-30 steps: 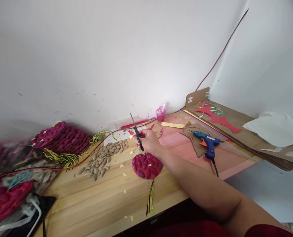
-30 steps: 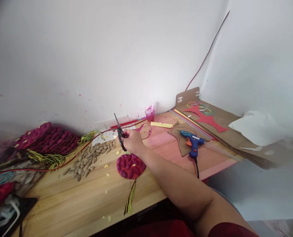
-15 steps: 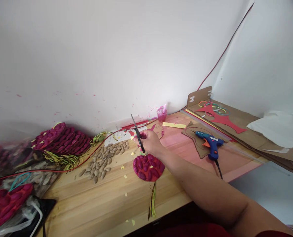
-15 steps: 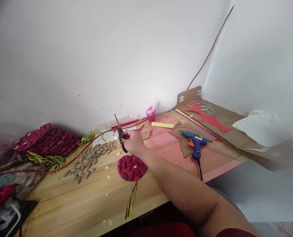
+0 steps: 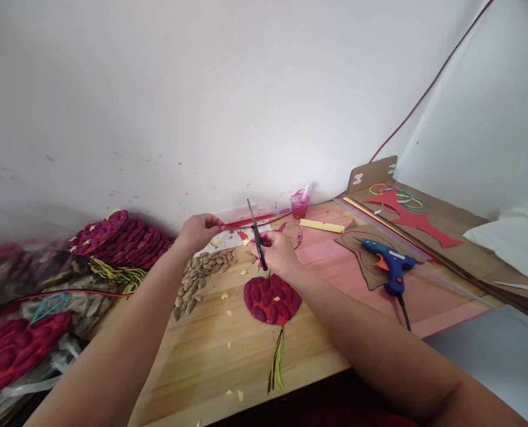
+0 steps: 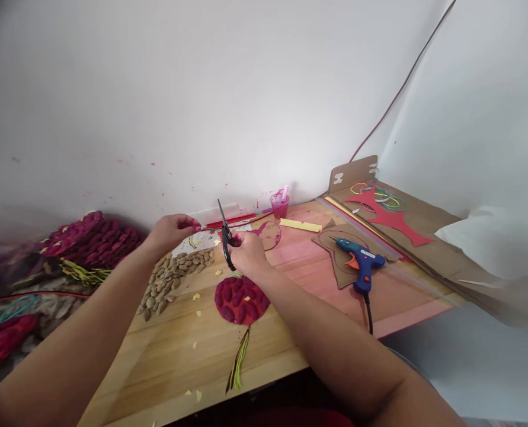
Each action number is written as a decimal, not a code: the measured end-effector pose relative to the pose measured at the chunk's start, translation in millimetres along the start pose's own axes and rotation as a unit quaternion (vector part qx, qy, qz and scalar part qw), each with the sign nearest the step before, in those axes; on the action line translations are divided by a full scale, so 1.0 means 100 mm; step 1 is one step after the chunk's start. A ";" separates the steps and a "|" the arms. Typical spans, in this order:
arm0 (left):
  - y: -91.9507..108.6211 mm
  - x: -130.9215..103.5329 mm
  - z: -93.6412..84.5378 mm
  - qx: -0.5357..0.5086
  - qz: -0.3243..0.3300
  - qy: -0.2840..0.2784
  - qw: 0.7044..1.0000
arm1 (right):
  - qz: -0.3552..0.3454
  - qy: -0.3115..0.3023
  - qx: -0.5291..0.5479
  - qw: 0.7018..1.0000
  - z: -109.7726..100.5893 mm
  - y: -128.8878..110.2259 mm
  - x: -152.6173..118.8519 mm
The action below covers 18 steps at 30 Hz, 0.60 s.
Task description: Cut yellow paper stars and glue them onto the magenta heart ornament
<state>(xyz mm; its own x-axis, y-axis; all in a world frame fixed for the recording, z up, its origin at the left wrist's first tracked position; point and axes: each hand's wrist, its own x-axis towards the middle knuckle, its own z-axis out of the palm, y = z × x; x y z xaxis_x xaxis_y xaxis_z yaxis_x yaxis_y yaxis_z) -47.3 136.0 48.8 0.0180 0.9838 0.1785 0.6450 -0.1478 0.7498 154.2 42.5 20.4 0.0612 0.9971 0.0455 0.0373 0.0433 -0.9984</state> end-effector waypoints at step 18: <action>-0.29 0.39 0.46 0.196 0.036 -0.033 0.979 | -0.005 -0.016 -0.012 1.000 0.01 0.05 0.01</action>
<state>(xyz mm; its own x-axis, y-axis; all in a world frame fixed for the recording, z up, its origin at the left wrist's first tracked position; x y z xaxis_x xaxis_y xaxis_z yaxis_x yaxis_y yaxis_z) -29.9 183.6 5.1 0.1140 0.9787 0.1708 0.8837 -0.1785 0.4328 153.3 43.9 15.2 0.0284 0.9982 0.0534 0.0613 0.0516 -0.9968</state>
